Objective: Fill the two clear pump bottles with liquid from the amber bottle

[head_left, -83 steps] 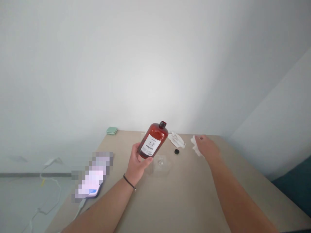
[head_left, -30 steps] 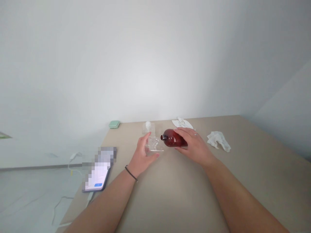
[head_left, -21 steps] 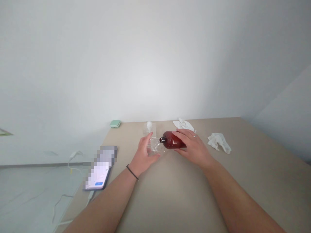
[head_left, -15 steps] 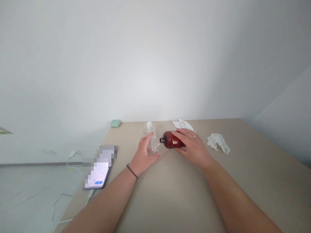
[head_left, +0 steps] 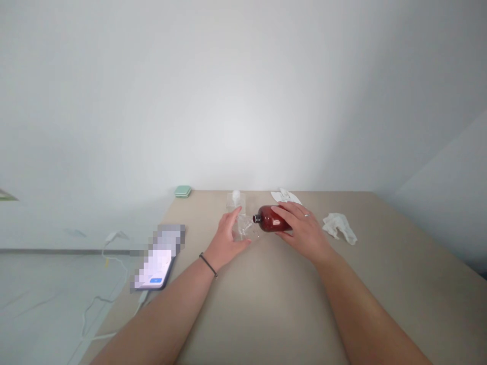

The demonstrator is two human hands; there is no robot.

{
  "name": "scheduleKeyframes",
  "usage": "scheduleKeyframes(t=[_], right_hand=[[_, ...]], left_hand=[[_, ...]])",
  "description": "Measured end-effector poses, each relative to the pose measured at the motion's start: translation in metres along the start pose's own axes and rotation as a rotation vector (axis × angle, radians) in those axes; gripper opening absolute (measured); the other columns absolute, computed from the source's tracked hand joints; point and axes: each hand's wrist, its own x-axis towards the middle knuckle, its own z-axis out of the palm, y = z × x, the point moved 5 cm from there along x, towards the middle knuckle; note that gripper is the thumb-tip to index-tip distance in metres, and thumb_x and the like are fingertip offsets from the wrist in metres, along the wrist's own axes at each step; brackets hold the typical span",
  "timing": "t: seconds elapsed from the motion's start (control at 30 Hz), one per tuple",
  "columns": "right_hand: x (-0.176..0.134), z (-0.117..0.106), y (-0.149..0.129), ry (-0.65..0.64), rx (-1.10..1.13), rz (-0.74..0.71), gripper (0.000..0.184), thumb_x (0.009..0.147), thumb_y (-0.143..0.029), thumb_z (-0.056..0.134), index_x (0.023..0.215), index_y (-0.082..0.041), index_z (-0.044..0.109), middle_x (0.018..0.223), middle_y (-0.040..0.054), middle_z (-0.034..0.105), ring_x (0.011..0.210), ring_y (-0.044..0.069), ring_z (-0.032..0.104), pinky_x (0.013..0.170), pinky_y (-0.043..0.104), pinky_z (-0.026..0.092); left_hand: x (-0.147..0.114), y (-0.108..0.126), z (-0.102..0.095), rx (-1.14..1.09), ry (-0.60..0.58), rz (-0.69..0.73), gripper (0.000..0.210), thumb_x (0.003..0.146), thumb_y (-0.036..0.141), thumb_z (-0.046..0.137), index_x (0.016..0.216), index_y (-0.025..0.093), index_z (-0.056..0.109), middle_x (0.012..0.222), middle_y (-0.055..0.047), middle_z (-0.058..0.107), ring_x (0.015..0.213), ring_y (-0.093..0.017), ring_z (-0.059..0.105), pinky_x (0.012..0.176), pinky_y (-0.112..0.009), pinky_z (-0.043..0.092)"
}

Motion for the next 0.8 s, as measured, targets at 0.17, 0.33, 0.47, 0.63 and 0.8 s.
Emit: scheduleKeyframes(t=[0.17, 0.33, 0.47, 0.63, 0.8], right_hand=[[0.004, -0.007, -0.002, 0.010, -0.046, -0.040, 0.051, 0.086, -0.028, 0.067, 0.136, -0.028, 0.055, 0.139, 0.0089, 0.060, 0.128, 0.033, 0.053, 0.104, 0.052, 0.044], [0.008, -0.012, -0.004, -0.008, -0.057, -0.112, 0.052, 0.087, -0.029, 0.066, 0.137, -0.027, 0.053, 0.137, 0.0094, 0.060, 0.125, 0.033, 0.054, 0.105, 0.051, 0.046], [0.011, -0.017, -0.004, -0.025, -0.068, -0.141, 0.054, 0.086, -0.026, 0.066, 0.138, -0.028, 0.053, 0.136, 0.0101, 0.060, 0.125, 0.033, 0.054, 0.103, 0.052, 0.048], [0.020, -0.025, -0.007, -0.078, -0.138, -0.187, 0.054, 0.085, -0.024, 0.066, 0.138, -0.027, 0.054, 0.136, 0.0108, 0.060, 0.125, 0.035, 0.053, 0.099, 0.052, 0.050], [0.027, -0.031, -0.012, -0.105, -0.201, -0.222, 0.050, 0.086, -0.022, 0.065, 0.136, -0.028, 0.057, 0.137, 0.0096, 0.060, 0.125, 0.034, 0.053, 0.101, 0.052, 0.049]], left_hand=[[0.001, -0.002, 0.000, -0.019, 0.008, 0.011, 0.089, 0.066, 0.020, 0.079, 0.146, 0.025, 0.039, 0.129, -0.011, 0.048, 0.123, -0.032, 0.048, 0.107, -0.050, 0.039], [0.001, -0.001, 0.000, -0.028, 0.019, 0.036, 0.086, 0.066, 0.017, 0.079, 0.143, 0.025, 0.042, 0.132, -0.011, 0.048, 0.128, -0.033, 0.045, 0.112, -0.053, 0.033], [0.001, -0.001, 0.001, -0.044, 0.013, 0.053, 0.083, 0.067, 0.017, 0.078, 0.142, 0.026, 0.043, 0.134, -0.012, 0.048, 0.130, -0.033, 0.044, 0.112, -0.054, 0.034], [0.001, -0.002, 0.001, -0.053, 0.017, 0.062, 0.083, 0.066, 0.017, 0.078, 0.141, 0.026, 0.044, 0.135, -0.011, 0.048, 0.130, -0.033, 0.044, 0.112, -0.053, 0.034], [0.001, 0.001, 0.000, -0.009, 0.018, 0.076, 0.082, 0.067, 0.017, 0.076, 0.141, 0.024, 0.043, 0.134, -0.012, 0.048, 0.129, -0.032, 0.045, 0.113, -0.053, 0.033]])
